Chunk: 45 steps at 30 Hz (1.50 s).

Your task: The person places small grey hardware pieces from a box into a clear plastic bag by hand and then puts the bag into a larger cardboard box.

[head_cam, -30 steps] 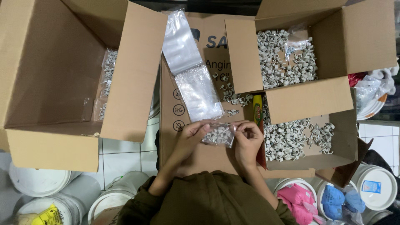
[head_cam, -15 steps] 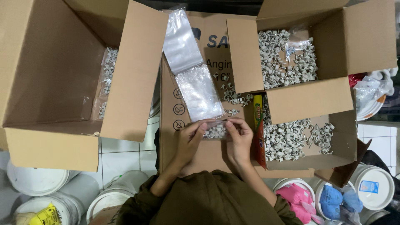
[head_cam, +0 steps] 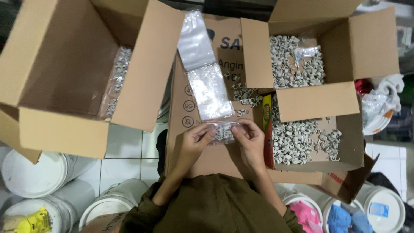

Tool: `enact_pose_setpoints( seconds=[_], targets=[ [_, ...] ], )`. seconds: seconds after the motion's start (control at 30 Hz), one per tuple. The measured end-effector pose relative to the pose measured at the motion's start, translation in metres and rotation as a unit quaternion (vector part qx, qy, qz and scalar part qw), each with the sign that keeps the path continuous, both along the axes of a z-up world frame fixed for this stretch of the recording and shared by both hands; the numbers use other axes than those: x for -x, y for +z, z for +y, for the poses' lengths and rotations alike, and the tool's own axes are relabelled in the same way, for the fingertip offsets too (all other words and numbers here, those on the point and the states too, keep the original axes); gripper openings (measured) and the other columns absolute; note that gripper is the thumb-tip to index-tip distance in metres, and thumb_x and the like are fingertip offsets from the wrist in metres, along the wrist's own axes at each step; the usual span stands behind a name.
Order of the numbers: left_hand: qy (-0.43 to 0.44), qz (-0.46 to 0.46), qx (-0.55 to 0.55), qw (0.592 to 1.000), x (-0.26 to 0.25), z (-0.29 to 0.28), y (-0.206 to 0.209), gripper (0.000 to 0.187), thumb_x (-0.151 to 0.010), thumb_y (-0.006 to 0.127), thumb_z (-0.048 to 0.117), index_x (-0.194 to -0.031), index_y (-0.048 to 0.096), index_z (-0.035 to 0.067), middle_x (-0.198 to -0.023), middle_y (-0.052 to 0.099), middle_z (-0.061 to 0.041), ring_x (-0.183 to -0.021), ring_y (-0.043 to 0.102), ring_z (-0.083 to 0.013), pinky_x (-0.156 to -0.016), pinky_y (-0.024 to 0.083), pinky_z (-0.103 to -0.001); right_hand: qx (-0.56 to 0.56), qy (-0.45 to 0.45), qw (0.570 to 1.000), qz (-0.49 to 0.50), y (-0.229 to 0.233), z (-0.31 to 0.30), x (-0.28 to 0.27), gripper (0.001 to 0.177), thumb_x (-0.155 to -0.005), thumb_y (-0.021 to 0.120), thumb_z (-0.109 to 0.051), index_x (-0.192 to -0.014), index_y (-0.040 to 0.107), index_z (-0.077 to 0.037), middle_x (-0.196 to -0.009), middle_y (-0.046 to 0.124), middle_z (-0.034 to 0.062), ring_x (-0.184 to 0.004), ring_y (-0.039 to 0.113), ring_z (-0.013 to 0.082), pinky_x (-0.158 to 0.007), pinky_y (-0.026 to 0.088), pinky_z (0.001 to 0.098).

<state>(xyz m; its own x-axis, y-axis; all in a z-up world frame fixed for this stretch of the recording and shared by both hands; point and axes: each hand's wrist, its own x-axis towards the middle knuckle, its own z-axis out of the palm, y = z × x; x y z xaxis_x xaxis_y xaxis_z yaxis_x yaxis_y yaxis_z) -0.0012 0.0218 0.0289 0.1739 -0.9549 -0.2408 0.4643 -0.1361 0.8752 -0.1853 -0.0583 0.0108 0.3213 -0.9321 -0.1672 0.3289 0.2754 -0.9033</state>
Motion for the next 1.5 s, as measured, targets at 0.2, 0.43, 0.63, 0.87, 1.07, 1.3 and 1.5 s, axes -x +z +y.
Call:
enact_pose_setpoints(
  seconds=[0.2, 0.43, 0.63, 0.87, 1.07, 1.3, 1.5],
  targets=[
    [0.001, -0.012, 0.014, 1.000, -0.006, 0.031, -0.014, 0.036, -0.096, 0.071, 0.013, -0.126, 0.071, -0.006, -0.108, 0.078, -0.012, -0.092, 0.070, -0.0107, -0.078, 0.057, -0.023, 0.031, 0.138, 0.983, 0.120, 0.041, 0.009, 0.012, 0.046, -0.085, 0.072, -0.001, -0.130, 0.061, 0.000, -0.114, 0.071, 0.0050, -0.092, 0.067, 0.0076, -0.080, 0.056, 0.0218],
    [-0.040, -0.143, 0.091, 0.985, -0.048, 0.061, 0.044, 0.051, -0.084, 0.082, 0.014, -0.129, 0.065, -0.003, -0.107, 0.077, -0.012, -0.091, 0.076, -0.0139, -0.079, 0.064, -0.027, 0.019, 0.191, 0.972, 0.132, 0.042, 0.017, -0.002, 0.037, -0.085, 0.079, 0.002, -0.120, 0.069, 0.010, -0.091, 0.073, 0.0138, -0.073, 0.070, 0.0149, -0.065, 0.059, 0.0264],
    [-0.098, -0.280, 0.012, 0.955, -0.120, 0.084, 0.094, 0.033, -0.089, 0.081, 0.021, -0.118, 0.075, 0.005, -0.091, 0.081, -0.013, -0.072, 0.078, -0.0158, -0.063, 0.059, -0.029, 0.016, 0.202, 0.969, 0.138, 0.054, 0.038, -0.063, 0.040, -0.077, 0.081, 0.004, -0.114, 0.069, 0.007, -0.098, 0.075, 0.0143, -0.074, 0.072, 0.0171, -0.061, 0.062, 0.0289],
    [-0.073, -0.360, 0.128, 0.921, -0.234, 0.095, 0.117, 0.032, -0.092, 0.077, 0.017, -0.124, 0.074, 0.011, -0.102, 0.079, -0.009, -0.084, 0.077, -0.0218, -0.074, 0.061, -0.031, -0.009, 0.334, 0.929, 0.158, 0.109, 0.042, -0.180, 0.041, -0.080, 0.082, 0.005, -0.118, 0.068, 0.003, -0.105, 0.074, 0.0176, -0.083, 0.076, 0.0228, -0.072, 0.064, 0.0332],
    [-0.088, -0.472, 0.374, 0.794, -0.328, 0.097, 0.127, 0.031, -0.096, 0.070, 0.013, -0.127, 0.073, 0.014, -0.114, 0.076, -0.003, -0.104, 0.076, -0.0193, -0.090, 0.062, -0.032, -0.075, 0.419, 0.905, 0.008, 0.141, 0.051, -0.269, 0.053, -0.093, 0.070, -0.033, -0.129, 0.058, 0.004, -0.131, 0.059, 0.0214, -0.119, 0.064, 0.0280, -0.100, 0.055, 0.0370],
    [-0.144, -0.541, 0.472, 0.682, -0.381, 0.090, 0.132, 0.036, -0.091, 0.067, 0.017, -0.127, 0.074, 0.016, -0.110, 0.074, -0.004, -0.105, 0.073, -0.0208, -0.087, 0.061, -0.033, -0.424, 0.504, 0.723, -0.207, 0.101, 0.089, -0.291, 0.057, -0.105, 0.056, -0.042, -0.150, 0.043, -0.008, -0.126, 0.064, 0.0274, -0.107, 0.070, 0.0320, -0.092, 0.058, 0.0413],
    [-0.136, -0.550, 0.453, 0.689, -0.408, 0.086, 0.149, 0.036, -0.091, 0.069, 0.016, -0.127, 0.073, 0.018, -0.118, 0.074, -0.004, -0.111, 0.072, -0.0229, -0.091, 0.062, -0.036, -0.323, 0.510, 0.789, -0.115, 0.058, 0.108, -0.288, 0.052, -0.101, 0.071, -0.014, -0.144, 0.052, 0.009, -0.136, 0.063, 0.0132, -0.127, 0.062, 0.0168, -0.111, 0.051, 0.0330]
  ],
)
